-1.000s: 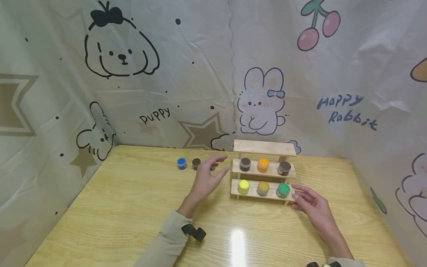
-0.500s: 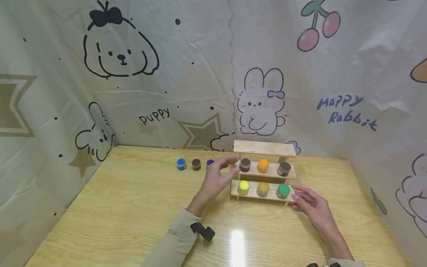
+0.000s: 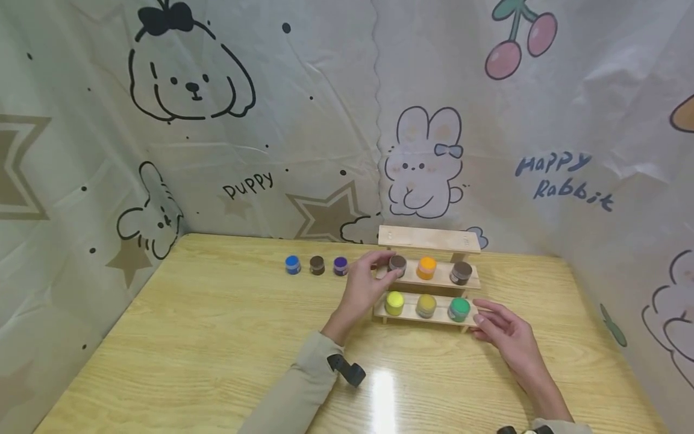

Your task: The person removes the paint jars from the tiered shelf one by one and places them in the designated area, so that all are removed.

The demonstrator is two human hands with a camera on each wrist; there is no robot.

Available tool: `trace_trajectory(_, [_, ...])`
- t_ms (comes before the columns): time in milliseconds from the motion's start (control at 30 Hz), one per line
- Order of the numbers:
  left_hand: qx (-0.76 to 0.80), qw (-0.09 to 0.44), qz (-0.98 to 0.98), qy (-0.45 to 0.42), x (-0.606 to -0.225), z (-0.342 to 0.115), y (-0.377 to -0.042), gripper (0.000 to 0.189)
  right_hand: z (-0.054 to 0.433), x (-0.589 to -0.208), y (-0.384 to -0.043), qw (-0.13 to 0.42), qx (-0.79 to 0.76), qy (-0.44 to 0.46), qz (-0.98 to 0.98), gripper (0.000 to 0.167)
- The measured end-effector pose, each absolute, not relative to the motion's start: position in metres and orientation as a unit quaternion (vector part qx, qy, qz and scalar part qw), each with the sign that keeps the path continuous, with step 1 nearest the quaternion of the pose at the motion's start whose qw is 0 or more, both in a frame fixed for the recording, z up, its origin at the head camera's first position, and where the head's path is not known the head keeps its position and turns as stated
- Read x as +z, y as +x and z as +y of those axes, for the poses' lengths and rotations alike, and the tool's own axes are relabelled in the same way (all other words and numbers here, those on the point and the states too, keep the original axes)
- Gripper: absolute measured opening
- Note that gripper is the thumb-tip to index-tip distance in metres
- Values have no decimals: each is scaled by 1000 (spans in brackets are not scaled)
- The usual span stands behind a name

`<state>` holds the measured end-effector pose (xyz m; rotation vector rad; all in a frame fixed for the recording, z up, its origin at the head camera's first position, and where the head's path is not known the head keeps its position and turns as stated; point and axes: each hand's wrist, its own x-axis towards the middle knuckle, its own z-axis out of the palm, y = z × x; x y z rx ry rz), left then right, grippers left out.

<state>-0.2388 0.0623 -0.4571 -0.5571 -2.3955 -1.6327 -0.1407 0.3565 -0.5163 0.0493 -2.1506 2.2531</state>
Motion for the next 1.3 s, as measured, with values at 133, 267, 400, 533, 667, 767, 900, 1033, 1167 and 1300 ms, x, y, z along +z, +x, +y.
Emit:
trace_trajectory(133, [-550,91,-812,-176,-456,64,-239,39,356,-517,-141,13,722,17,-692,41])
trace_trajectory(267, [-547,86,-815,-172,-456,63,-240,39,356,-516,-140,15,720,15,-694,41])
trace_trajectory(400, [-544,97,-813,-185,-460,59,-243,38,356,-516,-140,18,722,23,-692,41])
trace_trajectory(533, [-546,116,-804,-204,-464,53,-246,37,356,-517,-141,20,725,30,-688,40])
trace_trajectory(667, [-552,121,-796,-219,-468,46,-247,35,357,-517,-140,16,727,31,-685,40])
trace_trajectory(767, [-548,125,-794,-232,-469,40,-247,34,357,-517,-139,14,729,32,-684,40])
trace_trajectory(900, [-545,134,-789,-249,-469,32,-246,33,357,-516,-140,12,729,34,-684,41])
trace_trajectory(1033, [-552,132,-785,-248,-471,23,-245,33,356,-516,-139,12,726,31,-687,41])
trace_trajectory(1167, [-562,124,-781,-242,-473,14,-242,33,355,-517,-139,12,727,25,-686,42])
trace_trajectory(1300, [-573,121,-775,-237,-475,3,-242,31,356,-516,-140,13,728,22,-685,42])
